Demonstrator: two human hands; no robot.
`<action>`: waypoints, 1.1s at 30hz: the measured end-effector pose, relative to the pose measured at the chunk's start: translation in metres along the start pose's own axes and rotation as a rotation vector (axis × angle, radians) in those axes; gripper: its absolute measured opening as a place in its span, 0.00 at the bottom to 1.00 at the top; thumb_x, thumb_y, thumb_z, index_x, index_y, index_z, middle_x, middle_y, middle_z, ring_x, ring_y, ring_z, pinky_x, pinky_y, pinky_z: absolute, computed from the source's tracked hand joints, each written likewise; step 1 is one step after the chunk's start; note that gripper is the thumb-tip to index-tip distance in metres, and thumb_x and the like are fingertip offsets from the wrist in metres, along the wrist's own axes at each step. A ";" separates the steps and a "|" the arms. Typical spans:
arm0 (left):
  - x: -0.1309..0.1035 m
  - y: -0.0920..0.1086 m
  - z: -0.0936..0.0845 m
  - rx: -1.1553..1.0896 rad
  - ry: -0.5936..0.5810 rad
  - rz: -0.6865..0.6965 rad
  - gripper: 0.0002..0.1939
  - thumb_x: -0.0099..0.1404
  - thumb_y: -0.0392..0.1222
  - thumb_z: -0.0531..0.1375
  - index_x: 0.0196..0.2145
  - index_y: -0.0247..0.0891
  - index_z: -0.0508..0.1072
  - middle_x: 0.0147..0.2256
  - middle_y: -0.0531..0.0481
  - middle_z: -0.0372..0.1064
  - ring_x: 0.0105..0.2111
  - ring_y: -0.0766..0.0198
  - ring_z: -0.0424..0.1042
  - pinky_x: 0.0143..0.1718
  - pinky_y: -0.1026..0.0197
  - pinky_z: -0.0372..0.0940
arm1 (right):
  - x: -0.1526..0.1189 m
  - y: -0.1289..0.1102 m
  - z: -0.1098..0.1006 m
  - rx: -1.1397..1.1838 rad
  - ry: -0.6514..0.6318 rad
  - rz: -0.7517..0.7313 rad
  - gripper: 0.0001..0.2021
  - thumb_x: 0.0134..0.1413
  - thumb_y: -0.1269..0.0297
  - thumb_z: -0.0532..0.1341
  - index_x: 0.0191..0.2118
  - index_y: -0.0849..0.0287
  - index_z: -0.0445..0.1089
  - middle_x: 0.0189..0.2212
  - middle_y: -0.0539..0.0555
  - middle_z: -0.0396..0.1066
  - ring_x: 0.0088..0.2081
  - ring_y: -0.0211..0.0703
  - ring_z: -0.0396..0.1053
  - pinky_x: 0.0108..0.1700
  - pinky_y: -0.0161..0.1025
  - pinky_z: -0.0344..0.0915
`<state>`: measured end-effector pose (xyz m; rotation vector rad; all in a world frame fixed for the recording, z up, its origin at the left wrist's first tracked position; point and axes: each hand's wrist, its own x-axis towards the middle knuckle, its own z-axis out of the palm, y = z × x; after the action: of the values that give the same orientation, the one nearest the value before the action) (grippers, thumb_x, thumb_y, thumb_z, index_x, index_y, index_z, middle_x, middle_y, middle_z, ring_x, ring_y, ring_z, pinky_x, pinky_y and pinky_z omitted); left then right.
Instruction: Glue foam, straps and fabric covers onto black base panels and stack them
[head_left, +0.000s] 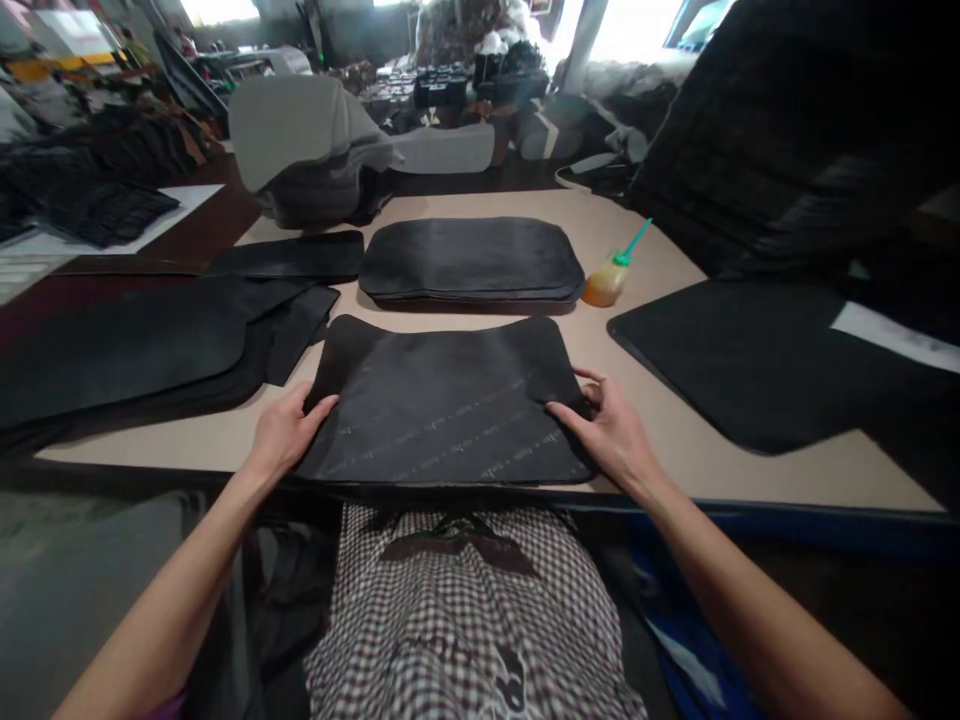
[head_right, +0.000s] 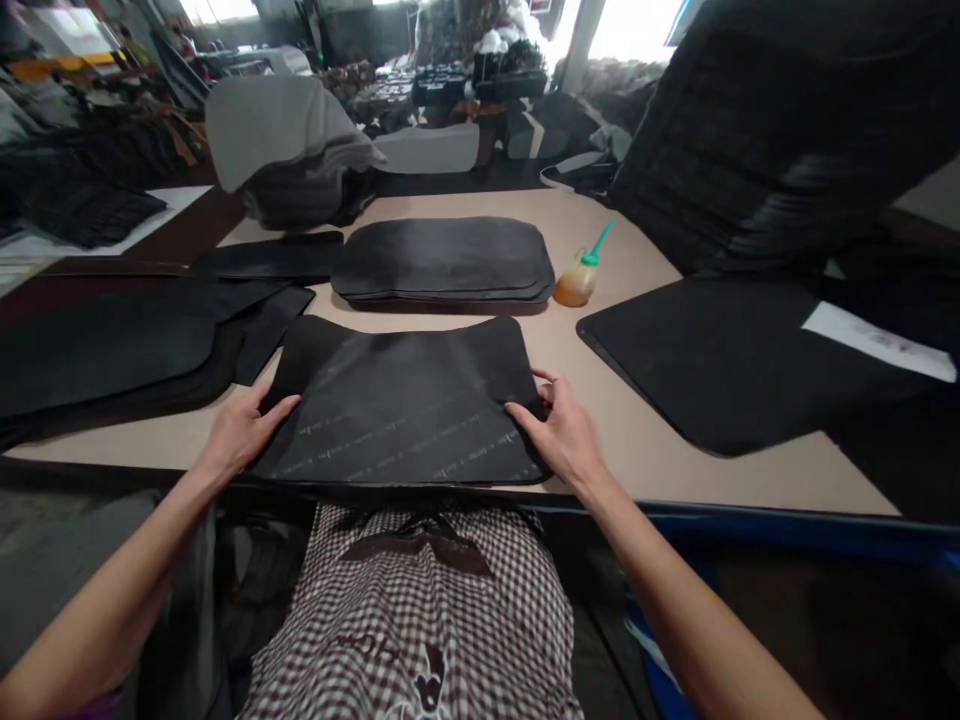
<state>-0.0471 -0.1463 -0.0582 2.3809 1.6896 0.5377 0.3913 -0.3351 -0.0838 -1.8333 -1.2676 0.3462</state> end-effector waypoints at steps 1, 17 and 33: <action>-0.003 0.000 0.002 0.046 0.014 0.021 0.22 0.69 0.62 0.55 0.41 0.40 0.75 0.32 0.47 0.75 0.32 0.54 0.75 0.33 0.60 0.60 | -0.001 0.002 0.000 -0.046 0.008 0.000 0.33 0.57 0.48 0.68 0.64 0.52 0.61 0.43 0.56 0.77 0.42 0.54 0.75 0.46 0.51 0.73; -0.018 0.008 0.012 0.283 0.045 0.057 0.19 0.73 0.58 0.54 0.46 0.40 0.73 0.38 0.46 0.77 0.36 0.55 0.75 0.31 0.60 0.53 | -0.001 0.017 0.003 -0.181 0.047 -0.013 0.34 0.57 0.44 0.66 0.64 0.53 0.61 0.38 0.55 0.75 0.37 0.52 0.73 0.40 0.46 0.70; -0.018 0.014 0.013 0.312 0.003 0.052 0.20 0.74 0.59 0.53 0.46 0.41 0.73 0.39 0.45 0.77 0.35 0.55 0.74 0.30 0.60 0.51 | -0.006 0.019 0.000 -0.214 0.066 0.006 0.34 0.56 0.42 0.66 0.64 0.51 0.63 0.39 0.54 0.74 0.36 0.50 0.72 0.38 0.44 0.67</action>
<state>-0.0349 -0.1674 -0.0686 2.6413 1.8357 0.3026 0.4006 -0.3427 -0.0992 -2.0107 -1.2945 0.1564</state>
